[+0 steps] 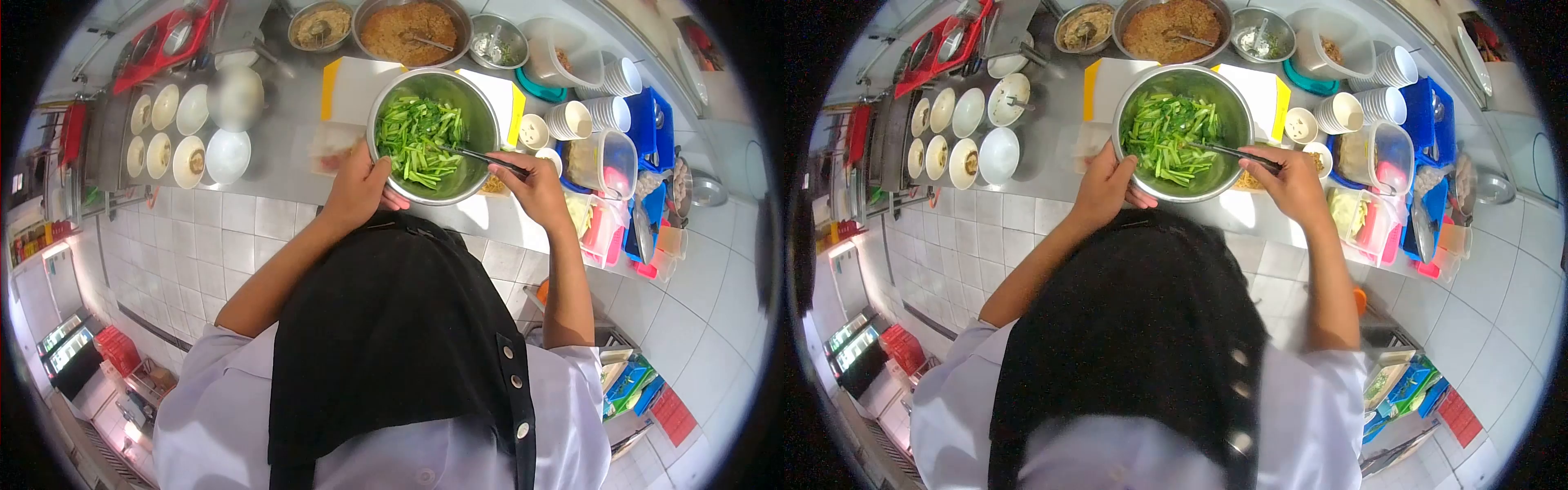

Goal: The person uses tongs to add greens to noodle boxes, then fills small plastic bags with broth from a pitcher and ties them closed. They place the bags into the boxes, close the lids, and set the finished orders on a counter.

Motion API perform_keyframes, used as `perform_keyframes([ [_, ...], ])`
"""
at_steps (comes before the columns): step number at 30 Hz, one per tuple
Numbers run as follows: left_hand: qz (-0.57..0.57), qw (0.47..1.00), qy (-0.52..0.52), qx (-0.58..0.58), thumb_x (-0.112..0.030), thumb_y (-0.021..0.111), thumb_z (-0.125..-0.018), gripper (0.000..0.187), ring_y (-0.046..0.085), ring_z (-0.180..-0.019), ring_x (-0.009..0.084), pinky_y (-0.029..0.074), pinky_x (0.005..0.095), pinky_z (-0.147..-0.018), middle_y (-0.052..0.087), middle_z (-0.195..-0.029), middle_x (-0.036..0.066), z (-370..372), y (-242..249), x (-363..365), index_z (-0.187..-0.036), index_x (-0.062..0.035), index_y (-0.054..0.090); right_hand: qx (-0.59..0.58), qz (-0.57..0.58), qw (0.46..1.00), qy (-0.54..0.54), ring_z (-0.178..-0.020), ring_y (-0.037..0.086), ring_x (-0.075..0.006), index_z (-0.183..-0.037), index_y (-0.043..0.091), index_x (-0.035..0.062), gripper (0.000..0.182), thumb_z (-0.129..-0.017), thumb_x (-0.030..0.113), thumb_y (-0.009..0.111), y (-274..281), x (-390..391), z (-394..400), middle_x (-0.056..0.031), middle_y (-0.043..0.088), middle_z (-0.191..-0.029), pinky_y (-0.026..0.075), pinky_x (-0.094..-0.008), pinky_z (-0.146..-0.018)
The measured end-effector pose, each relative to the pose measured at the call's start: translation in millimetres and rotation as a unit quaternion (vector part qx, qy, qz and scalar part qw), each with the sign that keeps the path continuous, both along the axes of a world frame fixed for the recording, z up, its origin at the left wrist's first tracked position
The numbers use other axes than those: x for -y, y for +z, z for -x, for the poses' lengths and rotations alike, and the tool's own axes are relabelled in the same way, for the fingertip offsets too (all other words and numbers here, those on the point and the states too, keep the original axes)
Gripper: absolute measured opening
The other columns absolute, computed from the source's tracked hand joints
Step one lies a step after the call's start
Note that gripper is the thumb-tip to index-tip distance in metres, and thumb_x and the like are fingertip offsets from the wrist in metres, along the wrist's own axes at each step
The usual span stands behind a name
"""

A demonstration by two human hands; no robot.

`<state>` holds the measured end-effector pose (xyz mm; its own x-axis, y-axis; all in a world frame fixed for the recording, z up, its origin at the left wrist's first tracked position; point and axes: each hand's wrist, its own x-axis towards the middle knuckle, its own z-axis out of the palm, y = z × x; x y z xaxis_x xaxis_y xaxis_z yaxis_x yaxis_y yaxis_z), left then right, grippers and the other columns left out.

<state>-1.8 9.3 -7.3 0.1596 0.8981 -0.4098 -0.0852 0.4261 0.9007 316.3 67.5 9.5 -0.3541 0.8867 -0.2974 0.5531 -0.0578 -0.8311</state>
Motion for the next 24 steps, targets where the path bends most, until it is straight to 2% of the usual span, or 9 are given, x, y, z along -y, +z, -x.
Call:
perform_keyframes([
  [2,-0.004,1.0,0.001,0.002,-0.011,0.039,-0.112,0.04,0.076,-0.065,0.0255,0.065,0.0289,-0.053,0.07,-0.103,0.023,-1,2,-1,-0.15,0.0025,0.035,0.11,-0.071,0.991,0.035,-0.077,0.069,-0.0142,-0.125,0.079,0.0121,0.03,-0.096,0.021,0.079,22,2,6,-0.0131,0.08,-0.106,0.054,-0.0328,-0.073],
  [3,-0.004,1.0,0.002,0.001,-0.011,0.039,-0.112,0.04,0.076,-0.065,0.0255,0.065,0.0289,-0.053,0.07,-0.103,0.023,0,2,-1,-0.15,0.0025,0.035,0.109,-0.072,0.991,0.035,-0.077,0.069,-0.0142,-0.125,0.079,0.0121,0.03,-0.096,0.021,0.079,36,4,11,-0.0131,0.08,-0.106,0.054,-0.0328,-0.073],
  [5,-0.005,1.0,-0.001,0.014,-0.011,0.038,-0.112,0.041,0.076,-0.065,0.0255,0.065,0.029,-0.054,0.07,-0.103,0.023,0,2,-2,-0.151,0.0025,0.034,0.273,-0.314,0.896,0.151,-0.07,0.069,-0.0283,-0.117,0.082,0.0155,0.024,-0.095,0.025,0.079,63,11,19,-0.0134,0.077,-0.092,0.054,-0.0418,-0.071],
  [6,-0.003,1.0,-0.002,0.015,-0.011,0.038,-0.112,0.041,0.076,-0.065,0.0255,0.065,0.029,-0.054,0.07,-0.103,0.023,1,2,-1,-0.151,0.0025,0.034,0.274,-0.312,0.897,0.151,-0.07,0.069,-0.0283,-0.117,0.082,0.0155,0.024,-0.095,0.025,0.079,72,13,18,-0.0134,0.077,-0.092,0.054,-0.0418,-0.071],
  [9,-0.017,1.0,-0.001,0.01,-0.011,0.041,-0.11,0.032,0.076,-0.065,0.0216,0.064,0.0273,-0.052,0.07,-0.099,0.019,2,2,0,-0.139,0.0033,0.04,0.314,-0.318,0.881,0.154,-0.066,0.067,-0.0353,-0.11,0.083,0.0152,0.023,-0.094,0.031,0.079,94,13,18,-0.0122,0.072,-0.075,0.053,-0.0485,-0.072],
  [11,-0.018,1.0,-0.009,0.021,-0.011,0.042,-0.11,0.033,0.076,-0.066,0.0218,0.064,0.0275,-0.053,0.07,-0.098,0.019,2,5,1,-0.14,0.0035,0.04,0.308,-0.195,0.927,0.086,-0.066,0.069,-0.0365,-0.11,0.083,0.0142,0.028,-0.095,0.037,0.077,102,13,24,-0.0153,0.072,-0.071,0.055,-0.0482,-0.072],
  [14,-0.027,0.999,-0.024,0.01,-0.01,0.038,-0.112,0.041,0.076,-0.066,0.0249,0.065,0.0286,-0.055,0.07,-0.104,0.023,1,6,1,-0.151,0.0041,0.034,0.374,-0.211,0.903,0.027,-0.072,0.072,-0.0376,-0.112,0.083,0.0122,0.035,-0.096,0.042,0.075,87,13,34,-0.0174,0.073,-0.073,0.057,-0.0489,-0.071],
  [21,-0.069,0.997,-0.031,-0.029,-0.01,0.038,-0.112,0.045,0.077,-0.068,0.0238,0.065,0.0273,-0.056,0.069,-0.112,0.023,1,6,6,-0.155,0.0037,0.031,0.392,-0.191,0.9,-0.025,-0.076,0.075,-0.0373,-0.109,0.083,0.012,0.033,-0.098,0.041,0.071,50,23,70,-0.018,0.076,-0.079,0.059,-0.0486,-0.07],
  [24,-0.047,0.999,-0.019,0.002,-0.01,0.038,-0.112,0.046,0.077,-0.068,0.0231,0.065,0.0268,-0.056,0.069,-0.114,0.023,0,4,5,-0.155,0.0036,0.031,0.334,-0.179,0.925,-0.029,-0.075,0.074,-0.037,-0.108,0.083,0.0088,0.032,-0.098,0.038,0.074,49,21,60,-0.0193,0.076,-0.081,0.058,-0.0469,-0.068],
])
